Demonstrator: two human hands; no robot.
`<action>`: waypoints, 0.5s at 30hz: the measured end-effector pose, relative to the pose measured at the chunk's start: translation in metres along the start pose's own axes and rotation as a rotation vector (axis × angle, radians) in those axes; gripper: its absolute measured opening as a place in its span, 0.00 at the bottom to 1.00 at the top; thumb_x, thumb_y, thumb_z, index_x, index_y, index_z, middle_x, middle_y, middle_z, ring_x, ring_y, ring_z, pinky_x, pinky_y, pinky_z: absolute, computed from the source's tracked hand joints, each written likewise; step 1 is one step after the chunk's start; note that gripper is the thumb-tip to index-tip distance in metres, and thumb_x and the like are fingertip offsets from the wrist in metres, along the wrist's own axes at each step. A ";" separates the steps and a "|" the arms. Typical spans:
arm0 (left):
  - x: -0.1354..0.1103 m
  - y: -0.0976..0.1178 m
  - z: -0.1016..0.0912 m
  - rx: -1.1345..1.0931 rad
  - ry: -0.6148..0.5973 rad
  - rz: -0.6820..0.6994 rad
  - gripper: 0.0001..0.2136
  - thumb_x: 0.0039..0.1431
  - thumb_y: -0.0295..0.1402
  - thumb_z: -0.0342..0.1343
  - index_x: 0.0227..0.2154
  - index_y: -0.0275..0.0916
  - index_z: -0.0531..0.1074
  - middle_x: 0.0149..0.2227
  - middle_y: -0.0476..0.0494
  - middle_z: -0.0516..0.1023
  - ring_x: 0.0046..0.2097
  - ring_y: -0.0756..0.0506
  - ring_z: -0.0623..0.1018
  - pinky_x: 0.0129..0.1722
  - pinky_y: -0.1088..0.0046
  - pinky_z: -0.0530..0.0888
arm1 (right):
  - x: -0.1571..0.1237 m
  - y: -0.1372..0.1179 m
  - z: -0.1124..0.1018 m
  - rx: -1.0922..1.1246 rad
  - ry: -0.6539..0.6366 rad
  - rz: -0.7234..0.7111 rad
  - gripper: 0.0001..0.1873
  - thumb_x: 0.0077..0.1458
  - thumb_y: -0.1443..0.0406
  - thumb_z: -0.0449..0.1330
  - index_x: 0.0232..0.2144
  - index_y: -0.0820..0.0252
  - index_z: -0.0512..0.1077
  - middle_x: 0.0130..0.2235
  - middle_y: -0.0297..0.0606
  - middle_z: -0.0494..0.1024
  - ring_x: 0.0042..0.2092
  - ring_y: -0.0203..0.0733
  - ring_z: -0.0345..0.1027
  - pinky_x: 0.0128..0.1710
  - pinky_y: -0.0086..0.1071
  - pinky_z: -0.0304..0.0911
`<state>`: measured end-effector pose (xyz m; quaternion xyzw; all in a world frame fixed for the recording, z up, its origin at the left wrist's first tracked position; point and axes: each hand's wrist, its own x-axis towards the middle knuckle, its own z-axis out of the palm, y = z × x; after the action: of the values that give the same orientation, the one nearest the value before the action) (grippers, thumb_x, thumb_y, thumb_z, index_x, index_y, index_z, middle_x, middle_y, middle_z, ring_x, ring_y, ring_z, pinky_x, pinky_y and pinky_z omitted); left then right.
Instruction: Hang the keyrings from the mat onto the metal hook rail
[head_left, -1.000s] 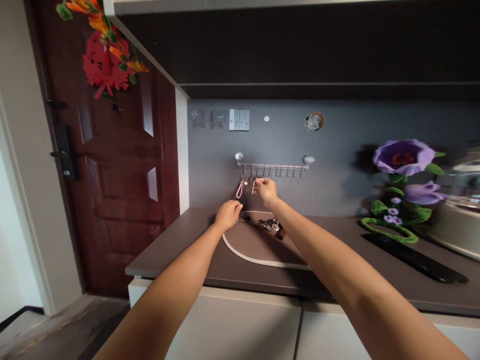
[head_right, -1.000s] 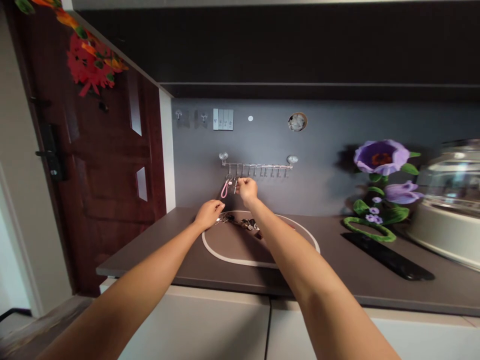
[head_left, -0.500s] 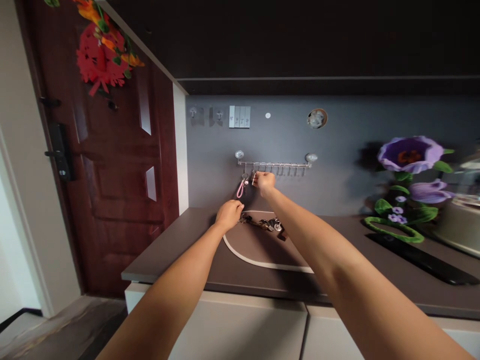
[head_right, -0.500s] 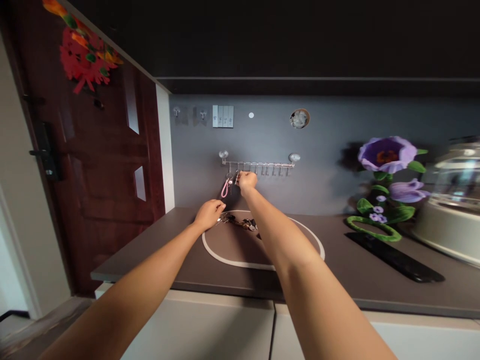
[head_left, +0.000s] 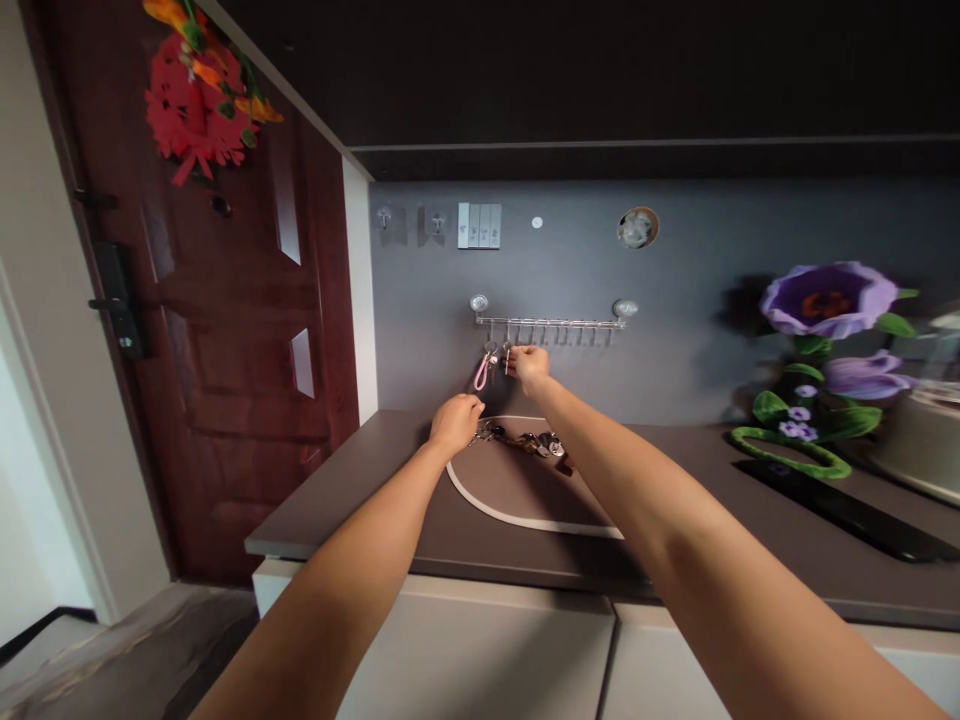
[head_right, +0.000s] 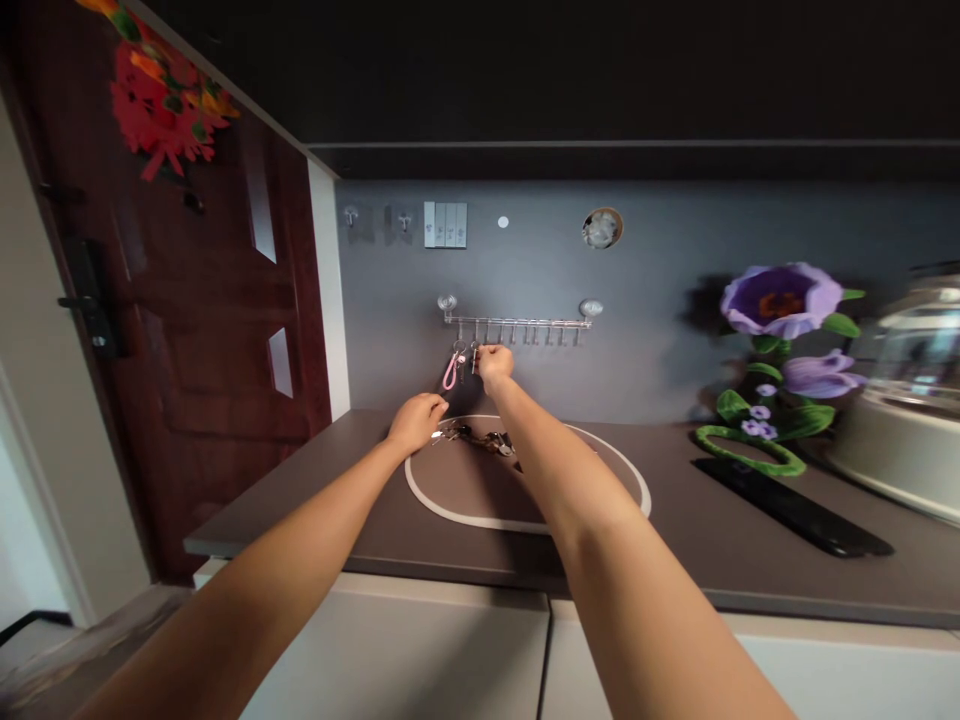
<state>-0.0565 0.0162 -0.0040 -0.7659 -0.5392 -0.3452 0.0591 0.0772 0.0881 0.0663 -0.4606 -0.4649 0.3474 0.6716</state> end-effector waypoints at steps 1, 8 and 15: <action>0.000 -0.001 0.000 -0.003 -0.006 -0.004 0.13 0.59 0.33 0.42 0.33 0.38 0.72 0.37 0.43 0.75 0.40 0.48 0.72 0.39 0.74 0.64 | -0.001 0.000 -0.001 0.003 -0.011 0.006 0.06 0.50 0.71 0.51 0.23 0.63 0.64 0.22 0.32 0.68 0.23 0.29 0.63 0.22 0.23 0.63; 0.000 -0.006 -0.001 -0.021 0.008 -0.007 0.12 0.58 0.31 0.43 0.34 0.39 0.72 0.36 0.43 0.74 0.39 0.47 0.71 0.39 0.73 0.65 | -0.019 -0.002 -0.012 -0.060 -0.029 0.032 0.06 0.47 0.74 0.50 0.24 0.63 0.64 0.24 0.31 0.67 0.23 0.26 0.60 0.23 0.20 0.61; 0.000 -0.010 -0.003 -0.042 -0.005 0.004 0.11 0.57 0.29 0.44 0.34 0.39 0.72 0.37 0.43 0.74 0.40 0.47 0.71 0.41 0.74 0.65 | -0.056 0.000 -0.027 -0.058 -0.128 0.062 0.06 0.44 0.76 0.51 0.26 0.64 0.65 0.26 0.34 0.71 0.22 0.26 0.59 0.21 0.21 0.57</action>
<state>-0.0659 0.0193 -0.0045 -0.7690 -0.5303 -0.3545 0.0426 0.0841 0.0295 0.0456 -0.4708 -0.5023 0.3830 0.6159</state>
